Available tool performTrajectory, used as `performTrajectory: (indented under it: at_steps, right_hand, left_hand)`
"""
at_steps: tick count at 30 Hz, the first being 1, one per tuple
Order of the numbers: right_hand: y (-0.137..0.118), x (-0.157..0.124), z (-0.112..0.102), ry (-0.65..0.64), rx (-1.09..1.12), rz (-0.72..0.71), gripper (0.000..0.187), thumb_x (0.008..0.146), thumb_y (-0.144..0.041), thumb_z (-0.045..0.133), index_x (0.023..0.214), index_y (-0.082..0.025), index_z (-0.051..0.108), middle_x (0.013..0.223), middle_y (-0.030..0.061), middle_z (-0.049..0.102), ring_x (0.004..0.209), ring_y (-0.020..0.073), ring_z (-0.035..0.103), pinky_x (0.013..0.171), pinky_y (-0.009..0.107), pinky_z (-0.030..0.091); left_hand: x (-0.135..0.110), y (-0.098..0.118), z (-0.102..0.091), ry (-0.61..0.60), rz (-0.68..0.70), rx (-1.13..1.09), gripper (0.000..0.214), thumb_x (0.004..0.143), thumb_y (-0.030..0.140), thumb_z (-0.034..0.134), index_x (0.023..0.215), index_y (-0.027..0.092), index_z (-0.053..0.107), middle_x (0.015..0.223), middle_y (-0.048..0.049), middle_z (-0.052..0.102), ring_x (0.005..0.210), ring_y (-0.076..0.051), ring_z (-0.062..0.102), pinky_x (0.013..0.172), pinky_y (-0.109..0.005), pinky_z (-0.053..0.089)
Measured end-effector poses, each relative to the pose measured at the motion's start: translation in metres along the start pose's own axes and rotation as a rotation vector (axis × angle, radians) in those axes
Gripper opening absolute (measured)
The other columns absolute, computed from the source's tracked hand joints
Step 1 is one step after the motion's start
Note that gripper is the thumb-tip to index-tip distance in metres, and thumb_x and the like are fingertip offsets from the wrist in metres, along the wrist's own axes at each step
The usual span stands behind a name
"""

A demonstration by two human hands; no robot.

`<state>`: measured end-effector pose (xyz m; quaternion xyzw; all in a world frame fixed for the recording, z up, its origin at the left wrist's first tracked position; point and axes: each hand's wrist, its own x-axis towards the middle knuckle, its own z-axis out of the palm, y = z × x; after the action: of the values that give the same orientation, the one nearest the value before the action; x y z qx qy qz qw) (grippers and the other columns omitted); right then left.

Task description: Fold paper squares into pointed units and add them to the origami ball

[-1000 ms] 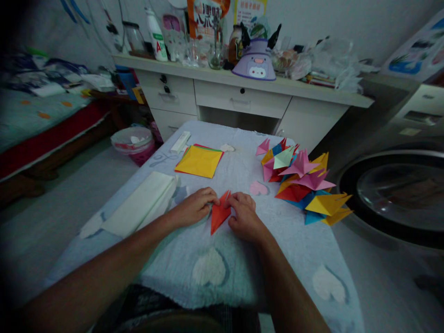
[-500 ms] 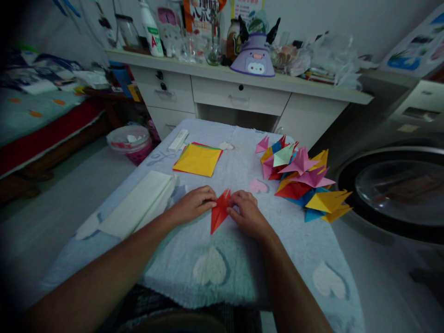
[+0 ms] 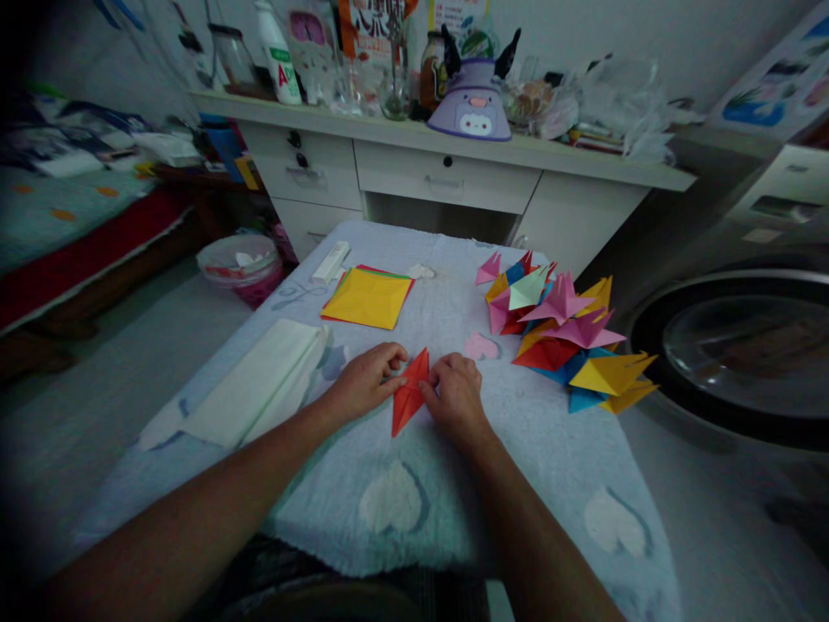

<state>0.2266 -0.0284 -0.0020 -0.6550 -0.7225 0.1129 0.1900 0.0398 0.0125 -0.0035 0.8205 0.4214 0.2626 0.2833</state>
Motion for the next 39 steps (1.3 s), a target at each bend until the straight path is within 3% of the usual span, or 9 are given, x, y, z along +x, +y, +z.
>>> performTrajectory:
  at_steps: [4, 10, 22, 27, 32, 36, 39]
  right_hand:
    - [-0.003, -0.003, 0.004, 0.068, -0.074, 0.046, 0.020, 0.082, -0.039, 0.061, 0.090, -0.020, 0.061, 0.100, 0.0081, 0.058, 0.096, 0.0269, 0.050, 0.084, 0.039, 0.036]
    - [-0.009, -0.005, 0.009, 0.117, -0.167, 0.045, 0.037, 0.086, -0.050, 0.054, 0.103, -0.018, 0.056, 0.106, 0.0125, 0.056, 0.099, 0.0295, 0.049, 0.087, 0.044, 0.036]
    - [0.005, -0.007, 0.003, -0.024, -0.066, 0.075, 0.044, 0.082, -0.033, 0.055, 0.123, -0.021, 0.047, 0.124, 0.0124, 0.053, 0.116, 0.0315, 0.045, 0.100, 0.049, 0.031]
    - [0.008, -0.008, 0.001, -0.021, -0.016, 0.072, 0.041, 0.081, -0.030, 0.054, 0.120, -0.017, 0.048, 0.121, 0.0133, 0.054, 0.115, 0.0302, 0.046, 0.101, 0.048, 0.031]
    - [0.002, -0.007, 0.003, 0.029, -0.050, 0.048, 0.029, 0.083, -0.043, 0.056, 0.100, -0.020, 0.057, 0.115, 0.0119, 0.055, 0.107, 0.0306, 0.049, 0.095, 0.048, 0.034]
    - [-0.002, -0.007, 0.004, 0.040, -0.036, 0.037, 0.026, 0.079, -0.038, 0.063, 0.097, -0.020, 0.059, 0.119, 0.0126, 0.054, 0.111, 0.0318, 0.047, 0.096, 0.048, 0.034]
    - [0.001, -0.006, 0.005, 0.027, 0.000, 0.020, 0.024, 0.078, -0.036, 0.065, 0.096, -0.021, 0.059, 0.120, 0.0121, 0.054, 0.112, 0.0318, 0.047, 0.096, 0.048, 0.034]
  left_hand:
    - [0.001, 0.000, -0.002, -0.063, 0.040, 0.035, 0.008, 0.084, 0.015, 0.056, 0.085, 0.020, 0.062, 0.090, -0.0016, 0.055, 0.083, -0.016, 0.058, 0.075, -0.027, 0.046]
    - [0.001, 0.001, -0.001, -0.048, 0.039, 0.080, 0.005, 0.085, 0.020, 0.060, 0.084, 0.019, 0.064, 0.087, -0.0017, 0.055, 0.085, -0.017, 0.058, 0.076, -0.028, 0.046]
    - [0.000, 0.003, -0.003, -0.065, 0.025, 0.057, 0.008, 0.084, 0.015, 0.059, 0.083, 0.019, 0.065, 0.086, -0.0018, 0.056, 0.084, -0.017, 0.058, 0.077, -0.028, 0.045]
    - [-0.001, -0.001, -0.003, -0.075, 0.051, 0.021, 0.009, 0.084, 0.013, 0.058, 0.085, 0.019, 0.065, 0.089, -0.0021, 0.057, 0.086, -0.017, 0.059, 0.078, -0.029, 0.047]
    - [-0.003, -0.004, 0.001, 0.012, 0.015, -0.046, 0.019, 0.083, 0.016, 0.059, 0.102, 0.020, 0.059, 0.103, -0.0036, 0.058, 0.092, -0.018, 0.059, 0.082, -0.031, 0.050]
    - [-0.004, -0.001, 0.004, 0.088, 0.010, 0.110, 0.028, 0.083, 0.024, 0.065, 0.109, 0.020, 0.059, 0.111, -0.0073, 0.056, 0.107, -0.024, 0.054, 0.095, -0.039, 0.045]
    - [-0.005, 0.001, 0.004, 0.092, -0.013, 0.235, 0.029, 0.081, 0.033, 0.069, 0.106, 0.020, 0.062, 0.113, -0.0080, 0.057, 0.109, -0.027, 0.049, 0.096, -0.043, 0.041]
